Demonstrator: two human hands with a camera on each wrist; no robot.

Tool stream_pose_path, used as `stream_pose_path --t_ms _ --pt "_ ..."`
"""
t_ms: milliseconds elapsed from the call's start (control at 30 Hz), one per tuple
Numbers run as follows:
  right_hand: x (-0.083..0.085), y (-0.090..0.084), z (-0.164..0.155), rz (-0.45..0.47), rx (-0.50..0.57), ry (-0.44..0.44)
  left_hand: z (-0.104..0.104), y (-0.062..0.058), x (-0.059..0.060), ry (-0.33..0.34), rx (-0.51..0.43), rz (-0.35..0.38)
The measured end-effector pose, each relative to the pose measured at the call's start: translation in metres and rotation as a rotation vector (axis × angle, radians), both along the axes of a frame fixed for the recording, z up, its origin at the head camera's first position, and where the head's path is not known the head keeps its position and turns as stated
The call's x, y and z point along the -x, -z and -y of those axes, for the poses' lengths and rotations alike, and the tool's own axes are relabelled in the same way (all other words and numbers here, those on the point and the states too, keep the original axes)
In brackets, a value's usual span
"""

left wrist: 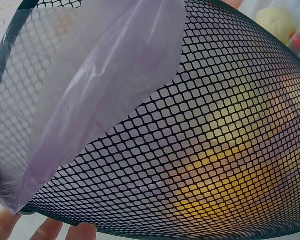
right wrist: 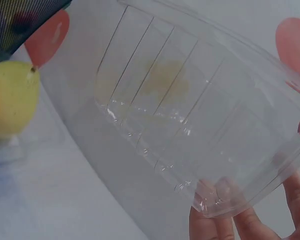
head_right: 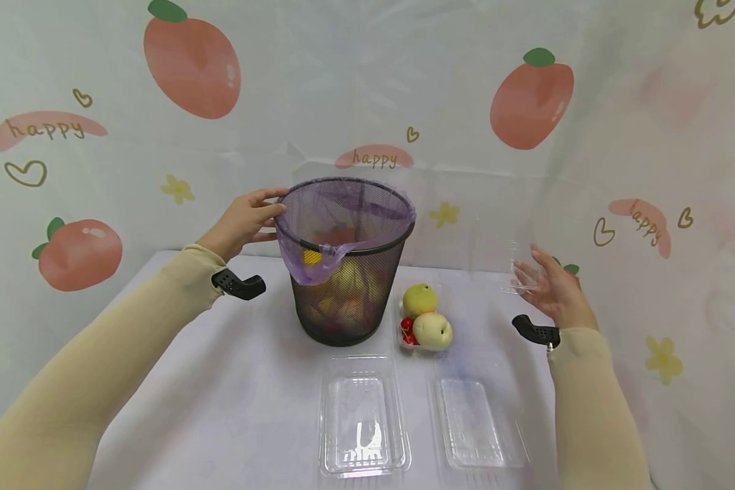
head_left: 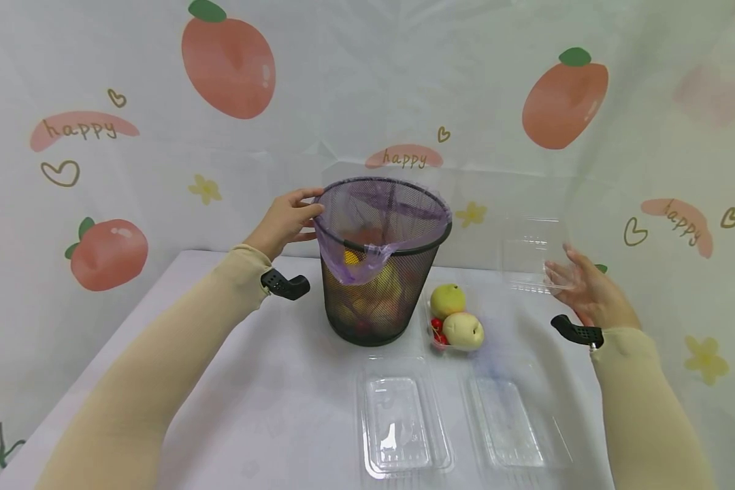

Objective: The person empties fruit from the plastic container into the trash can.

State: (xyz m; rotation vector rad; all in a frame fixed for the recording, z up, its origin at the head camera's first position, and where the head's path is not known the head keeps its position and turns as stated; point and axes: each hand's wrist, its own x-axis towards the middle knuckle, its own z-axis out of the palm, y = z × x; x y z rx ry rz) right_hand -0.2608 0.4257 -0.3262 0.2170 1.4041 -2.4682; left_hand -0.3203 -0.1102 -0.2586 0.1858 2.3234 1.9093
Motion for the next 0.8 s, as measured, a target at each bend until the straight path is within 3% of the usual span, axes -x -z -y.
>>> stream_pose_path --t_ms 67,267,633,800 --pt "-0.002 0.006 -0.003 0.005 -0.028 0.005 0.000 0.000 0.000 0.000 0.000 0.000" --pt "-0.003 0.022 -0.010 0.051 0.017 0.033 0.001 0.000 0.000 -0.008 -0.002 0.001" --pt "-0.008 0.050 -0.016 0.154 -0.047 0.061 0.001 0.001 0.000 -0.007 0.003 0.001" --pt "-0.010 0.059 -0.019 0.177 -0.123 0.062 0.001 0.000 -0.001 0.000 0.002 -0.002"
